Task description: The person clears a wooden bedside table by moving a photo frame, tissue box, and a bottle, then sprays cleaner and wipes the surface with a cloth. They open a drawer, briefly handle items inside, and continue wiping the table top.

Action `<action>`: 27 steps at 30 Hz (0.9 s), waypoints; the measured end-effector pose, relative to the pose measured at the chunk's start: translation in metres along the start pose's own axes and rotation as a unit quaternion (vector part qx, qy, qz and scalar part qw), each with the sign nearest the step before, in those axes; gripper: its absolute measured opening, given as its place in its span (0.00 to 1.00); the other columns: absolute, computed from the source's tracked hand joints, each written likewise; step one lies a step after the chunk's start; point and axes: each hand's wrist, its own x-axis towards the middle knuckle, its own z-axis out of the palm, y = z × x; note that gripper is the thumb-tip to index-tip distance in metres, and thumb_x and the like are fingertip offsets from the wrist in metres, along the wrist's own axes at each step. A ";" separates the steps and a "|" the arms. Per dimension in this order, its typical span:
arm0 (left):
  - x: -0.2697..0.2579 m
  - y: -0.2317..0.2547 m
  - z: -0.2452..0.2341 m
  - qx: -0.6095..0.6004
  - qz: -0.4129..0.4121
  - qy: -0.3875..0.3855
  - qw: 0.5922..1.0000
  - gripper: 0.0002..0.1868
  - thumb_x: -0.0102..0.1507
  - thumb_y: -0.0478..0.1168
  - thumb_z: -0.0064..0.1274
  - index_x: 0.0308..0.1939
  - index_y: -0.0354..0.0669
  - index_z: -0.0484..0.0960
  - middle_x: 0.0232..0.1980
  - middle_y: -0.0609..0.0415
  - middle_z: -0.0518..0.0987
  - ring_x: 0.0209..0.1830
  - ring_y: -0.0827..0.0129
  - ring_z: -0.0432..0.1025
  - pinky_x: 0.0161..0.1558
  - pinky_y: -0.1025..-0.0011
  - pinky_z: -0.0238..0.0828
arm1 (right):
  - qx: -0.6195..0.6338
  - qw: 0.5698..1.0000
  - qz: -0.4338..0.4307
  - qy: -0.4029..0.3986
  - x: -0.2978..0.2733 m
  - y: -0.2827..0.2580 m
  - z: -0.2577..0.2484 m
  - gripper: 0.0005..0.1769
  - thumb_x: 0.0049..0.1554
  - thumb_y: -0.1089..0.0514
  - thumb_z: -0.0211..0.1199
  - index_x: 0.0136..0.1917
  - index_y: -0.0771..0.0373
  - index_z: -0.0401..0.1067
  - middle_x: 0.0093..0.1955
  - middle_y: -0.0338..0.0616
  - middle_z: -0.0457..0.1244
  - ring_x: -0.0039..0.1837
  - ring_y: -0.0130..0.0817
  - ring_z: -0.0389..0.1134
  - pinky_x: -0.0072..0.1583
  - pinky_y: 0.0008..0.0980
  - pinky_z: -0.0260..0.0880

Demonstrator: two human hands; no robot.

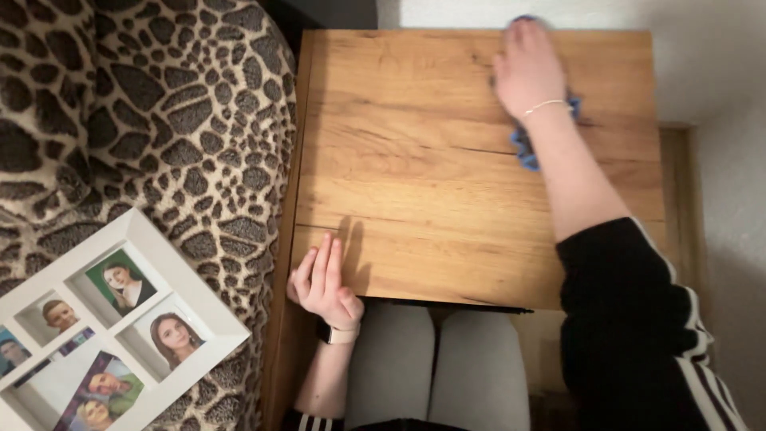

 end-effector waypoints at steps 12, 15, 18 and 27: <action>0.004 -0.002 0.001 -0.027 -0.006 0.014 1.000 0.42 0.75 0.59 0.09 0.58 0.45 0.85 0.59 0.57 0.84 0.60 0.66 0.71 0.60 0.70 0.62 | 0.064 0.997 0.047 0.009 0.084 -0.199 0.025 0.37 0.64 0.45 0.54 0.75 0.75 0.60 0.76 0.64 0.55 0.78 0.56 0.52 0.76 0.52 0.47; 0.001 -0.003 0.003 -0.028 -0.012 0.015 0.999 0.42 0.75 0.60 0.09 0.58 0.46 0.85 0.59 0.58 0.84 0.60 0.67 0.71 0.61 0.70 0.60 | 0.047 0.996 0.080 -0.001 0.092 -0.225 0.029 0.40 0.64 0.42 0.55 0.76 0.75 0.58 0.78 0.65 0.52 0.78 0.56 0.50 0.77 0.50 0.46; 0.001 -0.002 0.003 -0.030 -0.017 0.016 0.999 0.42 0.75 0.60 0.09 0.57 0.47 0.85 0.59 0.58 0.84 0.60 0.68 0.70 0.63 0.70 0.58 | 0.004 0.992 0.124 -0.027 0.098 -0.245 0.031 0.43 0.64 0.39 0.54 0.77 0.77 0.55 0.79 0.65 0.51 0.79 0.56 0.48 0.77 0.50 0.46; 0.008 -0.001 0.002 -0.023 -0.006 0.024 0.999 0.42 0.75 0.59 0.09 0.55 0.47 0.86 0.57 0.59 0.84 0.59 0.68 0.70 0.60 0.71 0.59 | 0.054 0.987 0.085 -0.122 0.117 -0.313 0.011 0.33 0.61 0.61 0.43 0.78 0.73 0.52 0.81 0.64 0.46 0.82 0.58 0.44 0.80 0.53 0.44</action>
